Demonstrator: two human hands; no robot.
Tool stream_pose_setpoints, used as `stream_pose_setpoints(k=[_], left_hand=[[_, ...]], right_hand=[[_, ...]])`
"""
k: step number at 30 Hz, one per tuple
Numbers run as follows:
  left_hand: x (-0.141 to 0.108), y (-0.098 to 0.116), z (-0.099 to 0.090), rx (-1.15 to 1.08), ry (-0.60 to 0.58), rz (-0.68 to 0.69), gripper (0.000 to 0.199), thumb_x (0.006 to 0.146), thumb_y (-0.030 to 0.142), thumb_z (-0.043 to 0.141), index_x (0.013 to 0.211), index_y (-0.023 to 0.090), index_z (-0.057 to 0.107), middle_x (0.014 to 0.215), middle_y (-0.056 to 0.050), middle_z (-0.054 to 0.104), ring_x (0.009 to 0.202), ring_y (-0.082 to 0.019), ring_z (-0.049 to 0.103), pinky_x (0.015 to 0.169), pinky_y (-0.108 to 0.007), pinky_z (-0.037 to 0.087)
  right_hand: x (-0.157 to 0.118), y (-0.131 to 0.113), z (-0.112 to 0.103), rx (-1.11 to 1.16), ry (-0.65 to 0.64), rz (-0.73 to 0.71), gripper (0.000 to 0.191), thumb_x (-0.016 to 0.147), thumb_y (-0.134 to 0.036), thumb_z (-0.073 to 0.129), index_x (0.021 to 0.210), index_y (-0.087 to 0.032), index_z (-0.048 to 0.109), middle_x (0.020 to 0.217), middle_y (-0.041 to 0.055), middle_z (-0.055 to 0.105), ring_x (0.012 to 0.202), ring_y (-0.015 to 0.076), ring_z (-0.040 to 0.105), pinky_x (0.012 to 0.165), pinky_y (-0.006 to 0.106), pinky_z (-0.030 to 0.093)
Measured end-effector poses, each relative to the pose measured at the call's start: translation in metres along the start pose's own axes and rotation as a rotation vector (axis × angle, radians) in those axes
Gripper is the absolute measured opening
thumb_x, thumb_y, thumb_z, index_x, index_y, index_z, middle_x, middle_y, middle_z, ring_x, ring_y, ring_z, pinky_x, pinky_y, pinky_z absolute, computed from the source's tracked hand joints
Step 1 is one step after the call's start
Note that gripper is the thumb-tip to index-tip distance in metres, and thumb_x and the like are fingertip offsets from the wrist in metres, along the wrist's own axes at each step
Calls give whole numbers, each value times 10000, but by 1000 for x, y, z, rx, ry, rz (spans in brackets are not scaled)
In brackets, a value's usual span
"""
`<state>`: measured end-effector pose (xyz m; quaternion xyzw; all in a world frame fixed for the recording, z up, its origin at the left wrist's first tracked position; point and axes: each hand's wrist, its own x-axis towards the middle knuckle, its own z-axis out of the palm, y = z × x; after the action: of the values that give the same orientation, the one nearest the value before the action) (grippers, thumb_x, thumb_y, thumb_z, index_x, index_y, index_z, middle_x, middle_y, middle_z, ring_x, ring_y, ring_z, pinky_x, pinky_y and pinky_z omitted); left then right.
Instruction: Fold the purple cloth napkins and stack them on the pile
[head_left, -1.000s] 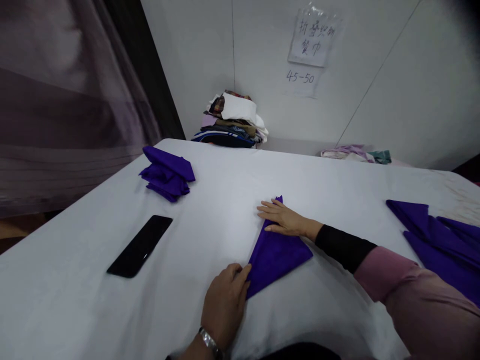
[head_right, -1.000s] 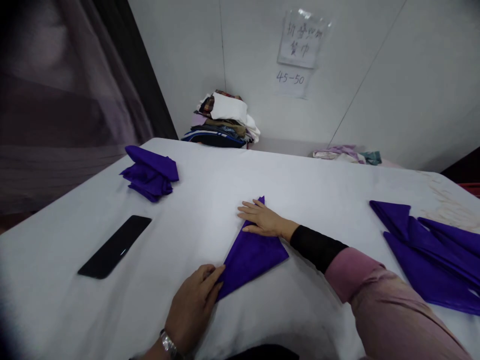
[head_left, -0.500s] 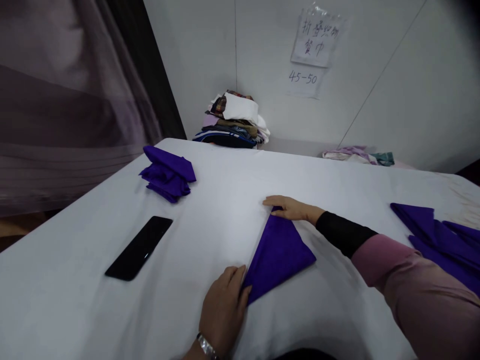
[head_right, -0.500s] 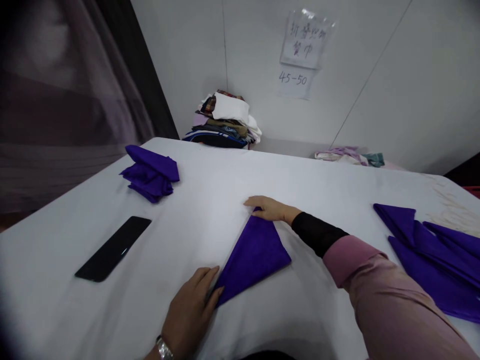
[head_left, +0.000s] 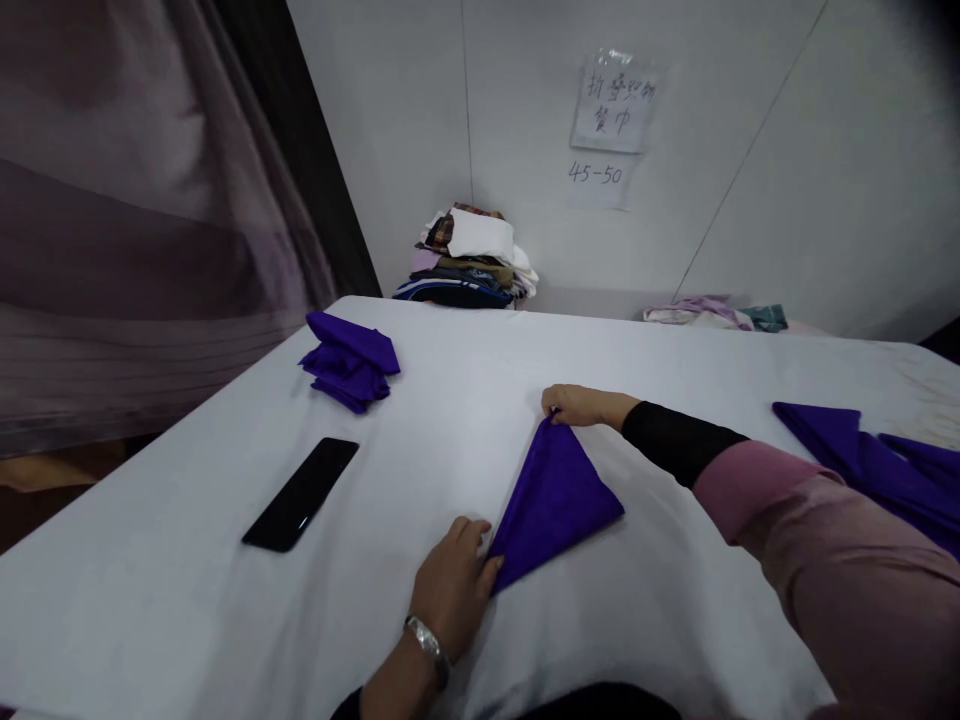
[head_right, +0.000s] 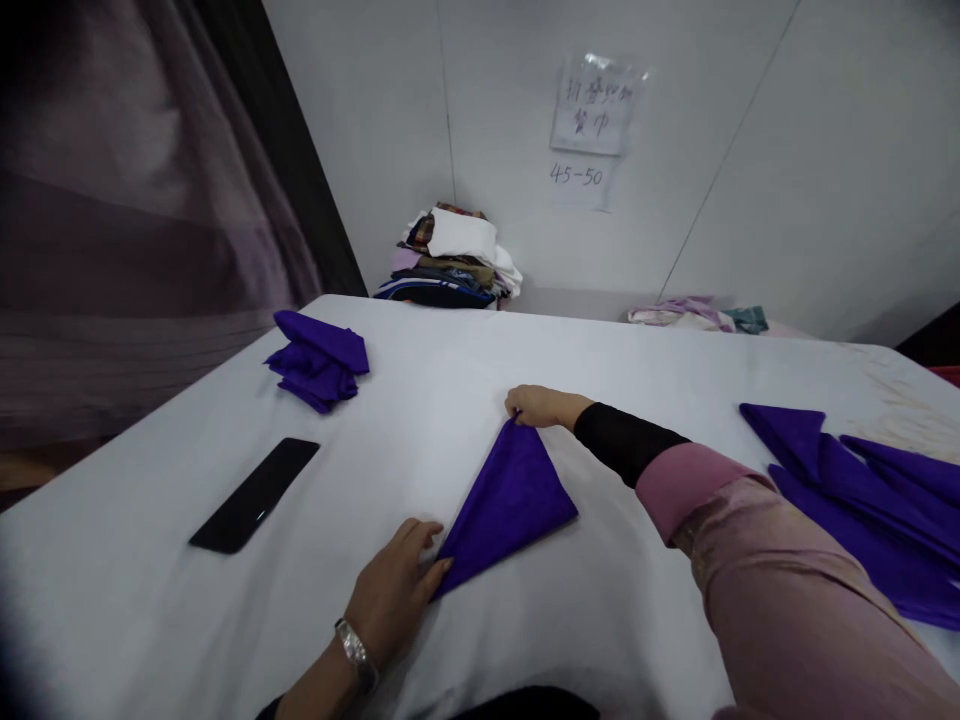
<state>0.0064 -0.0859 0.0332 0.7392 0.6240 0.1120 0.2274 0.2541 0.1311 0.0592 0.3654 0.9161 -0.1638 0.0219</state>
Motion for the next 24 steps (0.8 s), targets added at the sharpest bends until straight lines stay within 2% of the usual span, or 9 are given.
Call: stream_pose_setpoints(k=[2,6,12,14,17,19,20,22,24], left_hand=[[1,0,-2,0,2,3,242,808,200,532,1048,230,540,1004,-12,562,848,-137,573,723,-262,425],[2,2,-4,8,-35,14,78,793,224,528,853,214,578,915,11,559,757,-124,567,642,-245,406],[8,7,-7,26,69,121,67,769,171,500,717,195,535,709,24,576,645,-135,544,577,-249,380],[19,10,-23,102,140,169,89,779,178,500,699,195,535,641,23,571,619,-147,538,586,-266,375],[38,16,-56,315,444,265,96,800,172,486,740,178,561,719,-32,602,723,-191,550,704,-331,379],[48,18,-71,371,622,351,136,842,178,447,869,160,579,796,-56,619,806,-204,548,793,-358,361],[51,18,-73,386,663,395,170,858,177,430,945,153,575,829,-62,623,836,-204,545,824,-363,350],[51,14,-64,430,622,483,216,877,152,396,1012,158,564,852,-59,622,852,-192,542,845,-356,339],[48,6,-44,503,466,552,233,875,104,373,932,177,586,820,-47,612,824,-180,540,829,-343,343]], right_hand=[[-14,-7,-13,15,31,8,116,738,-139,549,827,-176,614,805,33,627,723,148,542,640,246,400],[-51,-26,-43,61,117,19,104,769,-158,510,830,-197,585,729,1,613,630,123,515,571,227,361],[-96,-60,-77,-69,298,-34,109,810,-180,477,827,-205,582,779,20,627,692,148,541,635,261,398],[-110,-67,-90,-164,436,-78,138,848,-217,449,846,-206,587,818,42,630,765,175,560,701,302,424],[-137,-70,-102,-283,712,-101,170,887,-235,415,900,-222,584,907,61,639,896,207,572,811,378,431],[-155,-67,-93,-331,883,-79,153,885,-220,433,933,-236,578,994,64,636,989,223,557,868,424,418],[-163,-64,-81,-349,933,-64,147,880,-212,446,940,-240,577,1028,63,633,1023,229,547,889,442,411],[-177,-59,-44,-362,909,-32,157,877,-191,443,928,-240,584,1048,59,630,1041,236,541,910,458,406],[-187,-54,3,-340,740,-32,222,890,-169,386,894,-241,596,985,52,642,956,224,572,894,447,424]])
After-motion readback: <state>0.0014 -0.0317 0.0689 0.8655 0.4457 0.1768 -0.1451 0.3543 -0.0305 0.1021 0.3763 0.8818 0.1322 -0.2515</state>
